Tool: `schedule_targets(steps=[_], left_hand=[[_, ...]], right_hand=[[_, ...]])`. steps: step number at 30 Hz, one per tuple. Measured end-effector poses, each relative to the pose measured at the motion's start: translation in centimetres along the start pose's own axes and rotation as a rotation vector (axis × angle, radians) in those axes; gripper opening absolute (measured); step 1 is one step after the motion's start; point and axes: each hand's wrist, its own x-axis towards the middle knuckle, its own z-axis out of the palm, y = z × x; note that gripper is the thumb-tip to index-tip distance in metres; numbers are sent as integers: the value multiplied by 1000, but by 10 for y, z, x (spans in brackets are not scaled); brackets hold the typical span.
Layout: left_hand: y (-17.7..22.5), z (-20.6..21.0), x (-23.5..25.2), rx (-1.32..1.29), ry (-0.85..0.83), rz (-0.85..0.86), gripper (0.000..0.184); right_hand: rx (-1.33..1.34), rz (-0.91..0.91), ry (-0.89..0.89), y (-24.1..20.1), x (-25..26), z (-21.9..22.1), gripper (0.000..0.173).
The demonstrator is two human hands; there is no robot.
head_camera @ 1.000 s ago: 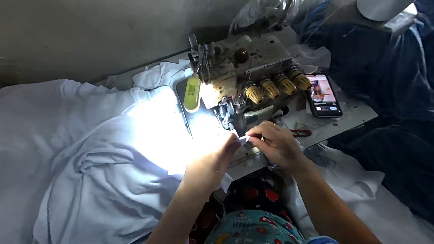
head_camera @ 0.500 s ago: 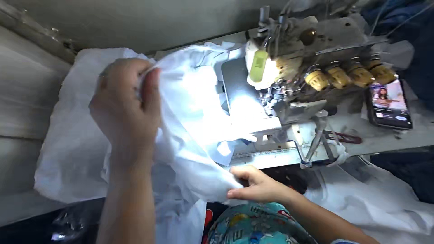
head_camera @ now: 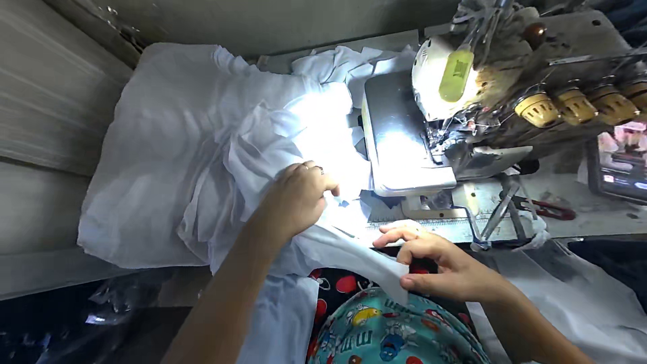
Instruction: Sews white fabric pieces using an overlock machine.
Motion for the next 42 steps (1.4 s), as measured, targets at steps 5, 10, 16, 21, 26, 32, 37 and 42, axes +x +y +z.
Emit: schedule_targets(steps=[5, 10, 16, 21, 26, 32, 37, 42], left_hand=[[-5, 7, 15, 163, -158, -85, 26], [-33, 31, 14, 107, 127, 30, 5], [11, 24, 20, -78, 349, 65, 19], [53, 16, 16, -741, 259, 81, 12], [56, 21, 7, -892, 109, -23, 18], [63, 36, 1, -1073, 160, -86, 9], [60, 40, 1, -1077, 300, -84, 3], [59, 40, 2, -1023, 315, -51, 6]], right_hand=[[132, -30, 49, 1, -20, -3, 21], [330, -113, 236, 0, -20, -6, 15], [397, -264, 302, -19, 1, -3, 13], [261, -301, 356, -30, 21, 4, 18], [144, -152, 643, -22, 34, 9, 12], [136, -114, 613, -13, 31, 10, 8], [190, -201, 438, -15, 29, 2, 5], [99, -243, 442, -11, 30, 0, 6]])
